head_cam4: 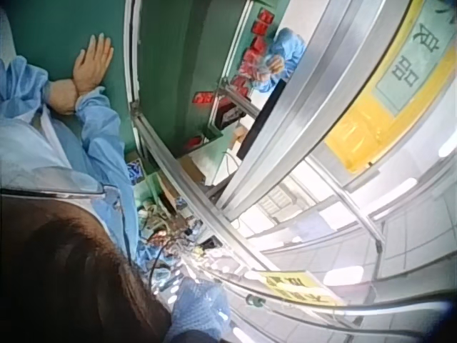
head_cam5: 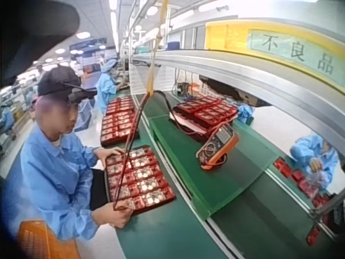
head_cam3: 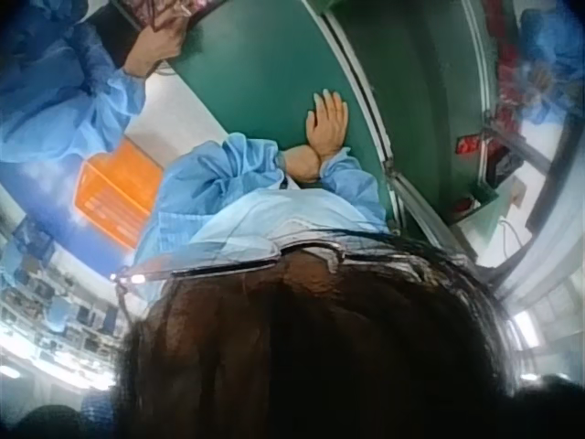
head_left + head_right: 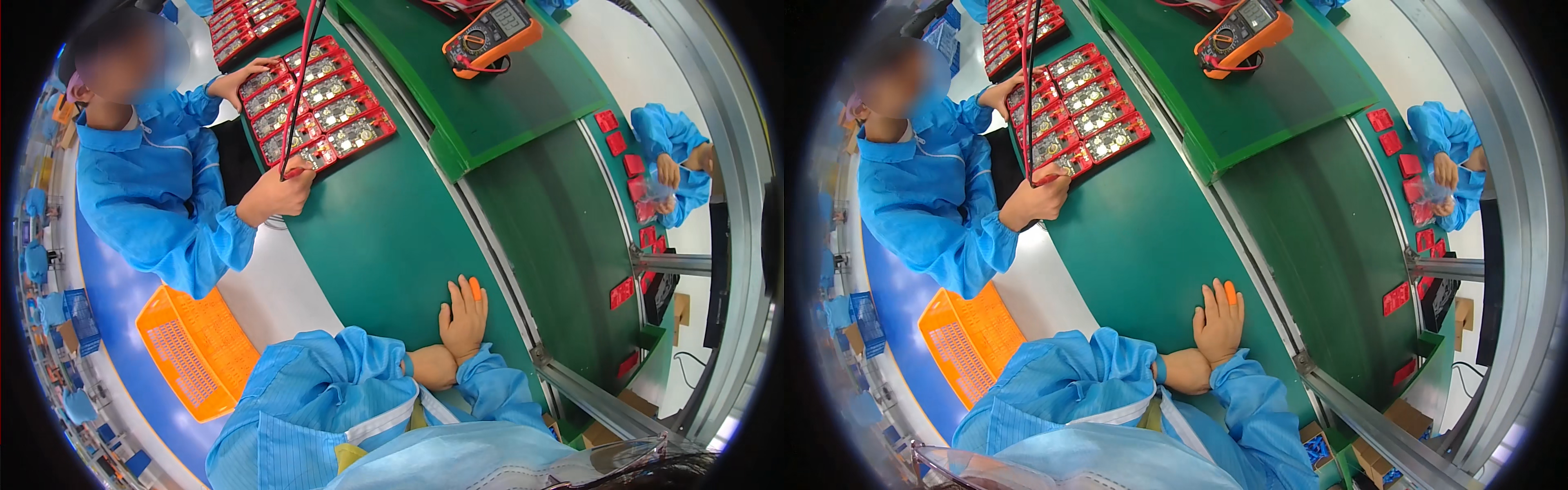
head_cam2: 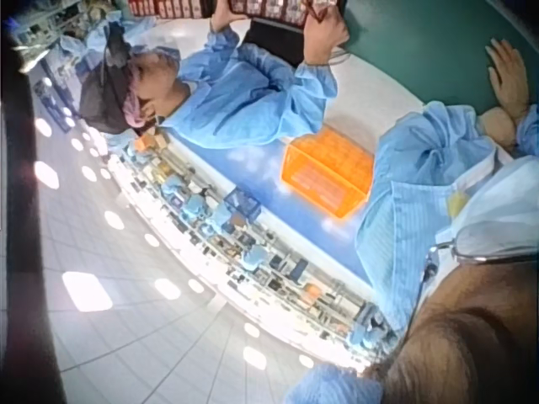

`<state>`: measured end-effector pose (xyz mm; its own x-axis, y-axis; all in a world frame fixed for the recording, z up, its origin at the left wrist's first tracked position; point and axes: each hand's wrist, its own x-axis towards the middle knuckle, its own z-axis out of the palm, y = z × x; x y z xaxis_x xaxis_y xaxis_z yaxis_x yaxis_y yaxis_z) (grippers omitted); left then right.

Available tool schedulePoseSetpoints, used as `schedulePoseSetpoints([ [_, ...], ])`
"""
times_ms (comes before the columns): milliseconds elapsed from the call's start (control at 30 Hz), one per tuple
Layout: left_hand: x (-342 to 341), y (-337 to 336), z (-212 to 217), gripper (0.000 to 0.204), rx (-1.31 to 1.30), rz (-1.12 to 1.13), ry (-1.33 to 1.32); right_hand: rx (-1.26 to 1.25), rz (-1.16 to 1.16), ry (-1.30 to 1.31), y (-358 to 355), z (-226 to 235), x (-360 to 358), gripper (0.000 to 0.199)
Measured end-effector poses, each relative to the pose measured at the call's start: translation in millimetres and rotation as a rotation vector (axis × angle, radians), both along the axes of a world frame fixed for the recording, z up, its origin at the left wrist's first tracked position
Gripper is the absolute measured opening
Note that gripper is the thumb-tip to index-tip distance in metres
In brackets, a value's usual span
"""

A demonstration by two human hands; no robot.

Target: The person carries a tray of circuit boards to their workstation, then installs cylindrical batteries onto the boards and solders them using a soldering iron and solder wire.

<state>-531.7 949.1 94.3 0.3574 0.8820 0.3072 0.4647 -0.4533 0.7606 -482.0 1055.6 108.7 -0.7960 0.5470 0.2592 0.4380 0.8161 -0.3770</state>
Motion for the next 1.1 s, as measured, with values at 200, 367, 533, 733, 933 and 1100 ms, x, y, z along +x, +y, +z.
schedulePoseSetpoints([
  [200, 0.7, 1.4, -1.6, 0.009, 0.018, 0.01, 0.004, -0.023, -0.001, -0.002, 1.7, -2.1, -0.8, 0.042],
  [367, 5.3, 0.5, -12.4, 0.01, 0.027, -0.001, 0.035, -0.024, -0.004, -0.015, 1.1, -2.2, 0.2, 0.042],
  [533, 2.5, 0.9, -1.3, 0.01, 0.032, 0.019, 0.038, -0.025, -0.005, -0.007, 0.8, -4.8, 1.8, 0.042],
  [733, 3.4, -1.3, -3.4, 0.011, -0.004, 0.008, 0.053, -0.029, -0.006, -0.002, -0.6, -6.1, 2.4, 0.042],
  [933, 6.9, -1.2, -9.4, 0.011, -0.015, 0.019, 0.007, -0.028, -0.008, -0.005, -0.7, -4.5, 2.0, 0.042],
  [1100, 7.5, -1.2, -13.4, 0.011, -0.033, 0.009, 0.014, -0.025, -0.004, -0.006, -0.5, -4.4, 1.7, 0.041],
])
